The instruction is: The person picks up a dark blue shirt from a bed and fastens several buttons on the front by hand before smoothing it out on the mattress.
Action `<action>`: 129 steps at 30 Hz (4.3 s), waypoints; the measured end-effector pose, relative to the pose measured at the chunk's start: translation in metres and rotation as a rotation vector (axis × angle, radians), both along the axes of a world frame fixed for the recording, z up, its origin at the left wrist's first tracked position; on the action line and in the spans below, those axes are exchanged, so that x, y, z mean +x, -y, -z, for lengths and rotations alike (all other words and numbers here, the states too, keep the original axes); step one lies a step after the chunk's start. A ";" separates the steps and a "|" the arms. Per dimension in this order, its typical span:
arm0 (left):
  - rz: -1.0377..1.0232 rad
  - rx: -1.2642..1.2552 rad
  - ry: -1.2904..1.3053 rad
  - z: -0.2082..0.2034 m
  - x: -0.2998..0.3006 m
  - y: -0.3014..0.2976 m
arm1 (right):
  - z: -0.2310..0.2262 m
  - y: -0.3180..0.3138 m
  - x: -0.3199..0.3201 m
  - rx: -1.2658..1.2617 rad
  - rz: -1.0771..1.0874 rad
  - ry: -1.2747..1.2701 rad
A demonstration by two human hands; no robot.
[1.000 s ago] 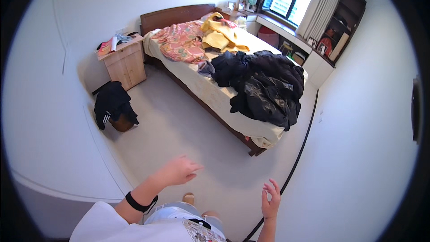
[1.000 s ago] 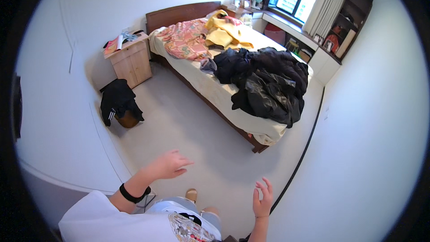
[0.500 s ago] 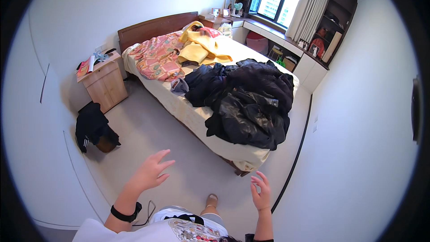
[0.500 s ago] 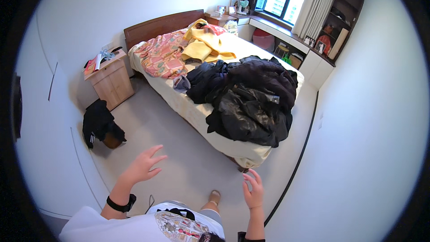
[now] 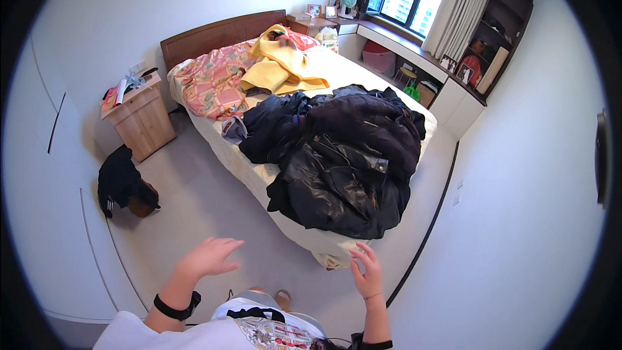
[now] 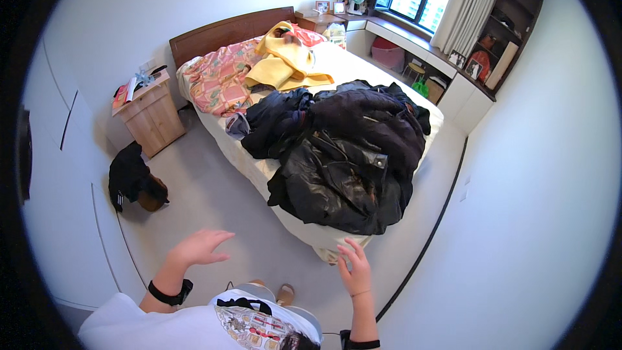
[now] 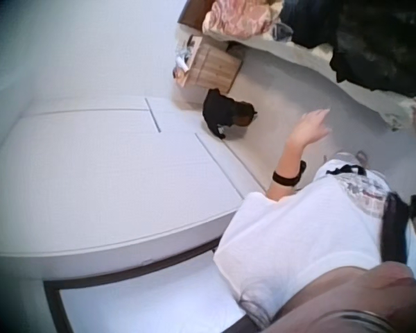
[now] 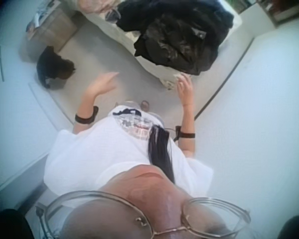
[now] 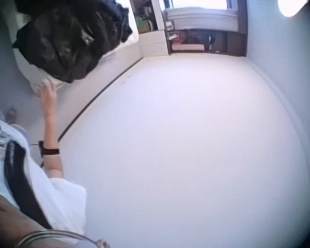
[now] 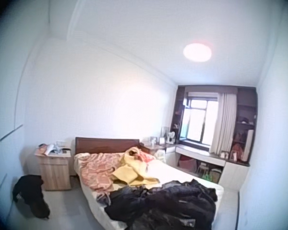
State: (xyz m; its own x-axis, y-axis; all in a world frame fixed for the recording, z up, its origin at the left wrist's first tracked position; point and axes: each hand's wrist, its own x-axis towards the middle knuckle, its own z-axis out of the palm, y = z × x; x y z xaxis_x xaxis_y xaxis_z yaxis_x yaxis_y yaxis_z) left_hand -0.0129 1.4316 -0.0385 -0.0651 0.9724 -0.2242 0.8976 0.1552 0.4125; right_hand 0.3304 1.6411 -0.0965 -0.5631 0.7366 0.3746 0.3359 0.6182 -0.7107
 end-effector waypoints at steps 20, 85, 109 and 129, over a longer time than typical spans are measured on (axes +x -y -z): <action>0.327 0.373 -0.084 -0.026 0.007 -0.136 | 0.009 0.035 0.065 -0.107 0.413 -0.003; 0.393 0.177 0.030 0.021 0.061 -0.155 | 0.002 0.035 0.150 -0.146 0.523 0.087; 0.155 0.261 -0.252 -0.005 0.331 -0.394 | 0.043 -0.236 0.405 -0.199 0.590 -0.264; -0.246 0.078 -0.275 0.035 0.355 -0.778 | 0.003 -0.690 0.401 -0.131 0.355 -0.206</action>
State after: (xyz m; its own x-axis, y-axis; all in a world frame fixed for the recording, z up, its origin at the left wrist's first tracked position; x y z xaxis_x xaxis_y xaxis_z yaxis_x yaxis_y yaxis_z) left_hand 0.3424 2.2095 -0.0733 -0.3467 0.9335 -0.0918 0.9161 0.3580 0.1806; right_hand 0.7316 2.3315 -0.0999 -0.1894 0.9200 0.3432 0.3546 0.3900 -0.8498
